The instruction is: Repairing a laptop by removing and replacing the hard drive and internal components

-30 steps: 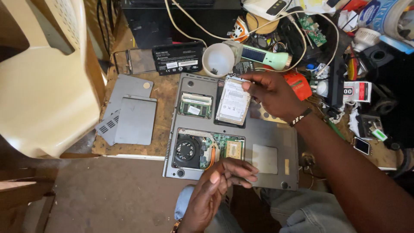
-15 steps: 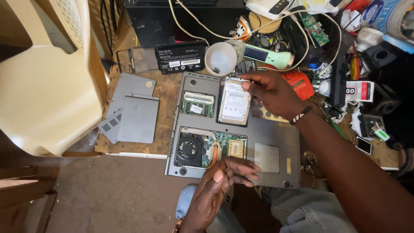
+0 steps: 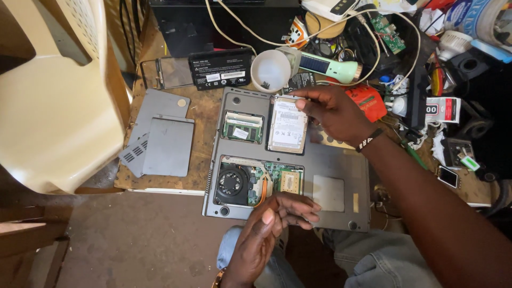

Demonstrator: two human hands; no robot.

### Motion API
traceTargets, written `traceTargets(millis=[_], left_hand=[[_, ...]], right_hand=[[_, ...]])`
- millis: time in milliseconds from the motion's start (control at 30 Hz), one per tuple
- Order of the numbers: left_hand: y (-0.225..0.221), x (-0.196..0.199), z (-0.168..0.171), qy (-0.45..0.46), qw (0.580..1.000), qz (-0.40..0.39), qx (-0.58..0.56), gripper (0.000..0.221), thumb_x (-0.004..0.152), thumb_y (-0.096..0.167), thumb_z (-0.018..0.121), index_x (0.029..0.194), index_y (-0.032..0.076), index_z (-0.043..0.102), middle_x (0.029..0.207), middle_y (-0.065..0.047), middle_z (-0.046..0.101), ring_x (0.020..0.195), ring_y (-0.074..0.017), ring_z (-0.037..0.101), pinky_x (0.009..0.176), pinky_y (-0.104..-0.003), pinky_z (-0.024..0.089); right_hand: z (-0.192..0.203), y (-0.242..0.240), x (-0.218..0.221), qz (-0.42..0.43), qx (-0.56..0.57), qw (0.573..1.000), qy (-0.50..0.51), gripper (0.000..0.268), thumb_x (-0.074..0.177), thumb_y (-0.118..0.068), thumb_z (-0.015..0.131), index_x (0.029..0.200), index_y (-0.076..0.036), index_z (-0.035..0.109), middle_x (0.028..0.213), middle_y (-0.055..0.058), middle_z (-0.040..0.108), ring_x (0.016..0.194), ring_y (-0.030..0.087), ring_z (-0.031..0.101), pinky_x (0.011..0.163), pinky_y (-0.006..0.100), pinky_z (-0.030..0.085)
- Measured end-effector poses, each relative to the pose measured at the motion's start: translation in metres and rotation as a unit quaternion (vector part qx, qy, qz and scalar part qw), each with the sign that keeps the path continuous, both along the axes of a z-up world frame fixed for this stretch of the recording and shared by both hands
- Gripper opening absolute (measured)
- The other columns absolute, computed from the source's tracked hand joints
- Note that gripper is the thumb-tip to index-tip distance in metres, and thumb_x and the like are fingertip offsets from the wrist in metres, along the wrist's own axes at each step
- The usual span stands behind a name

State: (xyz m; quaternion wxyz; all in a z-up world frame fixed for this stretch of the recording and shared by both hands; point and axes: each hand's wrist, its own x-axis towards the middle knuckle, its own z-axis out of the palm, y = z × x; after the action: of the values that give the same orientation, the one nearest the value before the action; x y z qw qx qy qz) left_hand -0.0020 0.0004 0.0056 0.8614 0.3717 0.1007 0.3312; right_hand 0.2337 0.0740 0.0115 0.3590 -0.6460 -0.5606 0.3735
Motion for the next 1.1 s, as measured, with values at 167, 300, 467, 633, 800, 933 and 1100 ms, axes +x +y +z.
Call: traceTargets(millis=[167, 300, 467, 633, 800, 933, 1100], left_hand=[[-0.001, 0.0, 0.0, -0.002, 1.0, 0.003, 0.006, 0.052, 0.087, 0.046, 0.034, 0.1, 0.0, 0.054, 0.105, -0.018, 0.055, 0.092, -0.0246, 0.057, 0.077, -0.034, 0.047], [0.0, 0.001, 0.0, -0.01, 1.0, 0.005, 0.006, 0.051, 0.088, 0.045, 0.034, 0.1, 0.0, 0.054, 0.106, -0.017, 0.055, 0.092, -0.0241, 0.057, 0.077, -0.034, 0.047], [0.0, 0.0, 0.002, 0.004, 1.0, 0.003, 0.017, 0.052, 0.088, 0.047, 0.032, 0.1, 0.001, 0.054, 0.106, -0.017, 0.054, 0.092, -0.0235, 0.056, 0.077, -0.034, 0.047], [0.001, 0.001, 0.001, 0.002, 1.0, -0.006, 0.012, 0.049, 0.088, 0.045, 0.032, 0.101, 0.003, 0.053, 0.106, -0.016, 0.054, 0.094, -0.0255, 0.056, 0.078, -0.036, 0.047], [0.001, 0.001, 0.002, -0.002, 1.0, -0.001, 0.004, 0.05, 0.088, 0.044, 0.033, 0.1, 0.0, 0.053, 0.106, -0.018, 0.055, 0.093, -0.0248, 0.057, 0.077, -0.034, 0.047], [0.0, 0.001, 0.002, 0.0, 1.0, 0.005, 0.002, 0.05, 0.087, 0.045, 0.034, 0.099, 0.0, 0.054, 0.105, -0.018, 0.056, 0.091, -0.0238, 0.057, 0.076, -0.033, 0.047], [-0.001, 0.001, 0.0, -0.009, 1.0, 0.013, 0.011, 0.051, 0.088, 0.045, 0.035, 0.099, -0.001, 0.053, 0.104, -0.018, 0.056, 0.091, -0.0237, 0.057, 0.076, -0.032, 0.047]], right_hand=[[0.001, 0.0, 0.0, 0.0, -0.009, 1.0, -0.003, 0.031, 0.084, -0.018, 0.052, 0.11, -0.003, 0.057, 0.095, 0.003, 0.063, 0.083, 0.009, 0.056, 0.068, 0.023, 0.046], [0.008, -0.002, -0.002, 0.004, -0.002, 1.0, -0.016, 0.029, 0.084, -0.02, 0.052, 0.109, -0.006, 0.059, 0.085, -0.001, 0.06, 0.07, 0.006, 0.047, 0.057, 0.02, 0.037], [0.003, -0.001, 0.0, 0.03, 0.016, 0.999, -0.015, 0.03, 0.083, -0.019, 0.054, 0.11, -0.006, 0.058, 0.1, 0.003, 0.062, 0.088, 0.009, 0.055, 0.074, 0.023, 0.045], [-0.006, 0.002, 0.004, -0.023, 0.033, 0.994, -0.101, 0.032, 0.076, -0.023, 0.066, 0.105, -0.011, 0.063, 0.077, -0.001, 0.043, 0.059, 0.007, 0.042, 0.055, 0.02, 0.036], [-0.007, -0.002, 0.003, -0.017, 0.059, 0.99, -0.128, 0.028, 0.07, -0.018, 0.073, 0.094, -0.01, 0.061, 0.082, -0.001, 0.054, 0.07, 0.009, 0.048, 0.061, 0.02, 0.04], [-0.007, -0.003, 0.001, -0.01, 0.045, 0.986, -0.162, 0.037, 0.064, -0.021, 0.076, 0.097, -0.012, 0.061, 0.088, -0.001, 0.054, 0.072, 0.009, 0.047, 0.059, 0.021, 0.039], [-0.007, -0.004, 0.005, 0.027, 0.07, 0.976, -0.203, 0.045, 0.063, -0.025, 0.076, 0.101, -0.011, 0.057, 0.093, 0.002, 0.052, 0.078, 0.014, 0.046, 0.066, 0.025, 0.04]])
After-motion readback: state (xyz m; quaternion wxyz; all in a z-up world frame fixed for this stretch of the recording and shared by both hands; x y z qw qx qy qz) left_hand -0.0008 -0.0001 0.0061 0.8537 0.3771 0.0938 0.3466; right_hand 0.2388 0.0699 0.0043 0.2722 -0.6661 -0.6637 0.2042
